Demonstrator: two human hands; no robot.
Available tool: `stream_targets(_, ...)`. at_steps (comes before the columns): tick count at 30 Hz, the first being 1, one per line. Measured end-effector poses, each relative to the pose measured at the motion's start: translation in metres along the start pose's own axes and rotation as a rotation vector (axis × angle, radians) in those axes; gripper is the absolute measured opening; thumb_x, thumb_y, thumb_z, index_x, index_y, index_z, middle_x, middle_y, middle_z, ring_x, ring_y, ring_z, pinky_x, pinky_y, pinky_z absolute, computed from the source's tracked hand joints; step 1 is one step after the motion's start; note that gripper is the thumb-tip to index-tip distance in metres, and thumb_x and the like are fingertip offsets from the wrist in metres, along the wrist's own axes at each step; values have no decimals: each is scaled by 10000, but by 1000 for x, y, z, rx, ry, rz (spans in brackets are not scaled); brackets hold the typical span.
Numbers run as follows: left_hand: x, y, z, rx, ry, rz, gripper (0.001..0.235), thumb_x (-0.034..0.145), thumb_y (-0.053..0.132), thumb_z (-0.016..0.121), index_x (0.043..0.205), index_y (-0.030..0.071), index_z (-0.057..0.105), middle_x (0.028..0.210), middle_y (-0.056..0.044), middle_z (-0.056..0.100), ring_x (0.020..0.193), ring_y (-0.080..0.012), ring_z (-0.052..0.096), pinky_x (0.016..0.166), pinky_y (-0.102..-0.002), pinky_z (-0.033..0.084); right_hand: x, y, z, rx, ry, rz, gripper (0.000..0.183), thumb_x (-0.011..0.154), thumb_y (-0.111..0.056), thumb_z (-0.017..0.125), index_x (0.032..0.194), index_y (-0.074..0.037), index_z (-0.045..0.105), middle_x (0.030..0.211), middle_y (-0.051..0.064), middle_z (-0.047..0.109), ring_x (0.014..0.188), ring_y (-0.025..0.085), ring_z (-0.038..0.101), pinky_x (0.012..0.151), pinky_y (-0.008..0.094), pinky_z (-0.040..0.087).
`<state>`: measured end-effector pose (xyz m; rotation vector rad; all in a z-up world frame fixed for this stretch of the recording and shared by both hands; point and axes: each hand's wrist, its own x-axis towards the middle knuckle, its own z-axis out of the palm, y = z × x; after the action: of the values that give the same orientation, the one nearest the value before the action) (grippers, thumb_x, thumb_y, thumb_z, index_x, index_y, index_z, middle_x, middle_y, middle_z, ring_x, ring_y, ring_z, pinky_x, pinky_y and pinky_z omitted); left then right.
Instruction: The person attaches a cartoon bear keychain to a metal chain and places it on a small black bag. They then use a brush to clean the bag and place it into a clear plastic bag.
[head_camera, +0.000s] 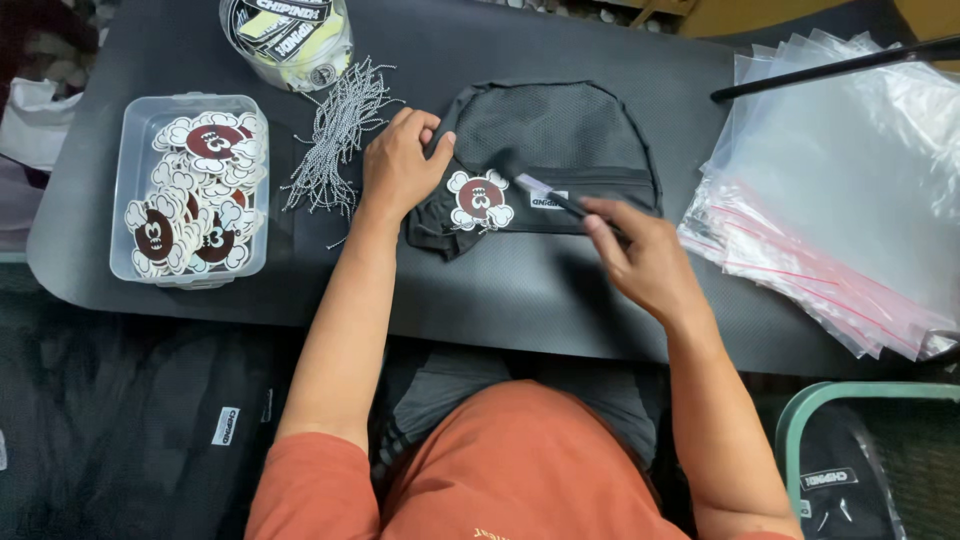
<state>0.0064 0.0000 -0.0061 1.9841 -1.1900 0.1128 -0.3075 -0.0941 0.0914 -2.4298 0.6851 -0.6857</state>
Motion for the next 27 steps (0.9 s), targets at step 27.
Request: stream_targets(27, -6, 16, -9, -3, -9, -12, 340, 990, 450, 671, 1076, 121, 663, 875, -42, 562, 886, -350, 694, 756, -509, 558, -38, 41, -60, -250, -66, 446, 281, 1075, -426, 574, 1201, -267, 768, 928, 146, 767, 1015, 456, 686, 873, 585, 524)
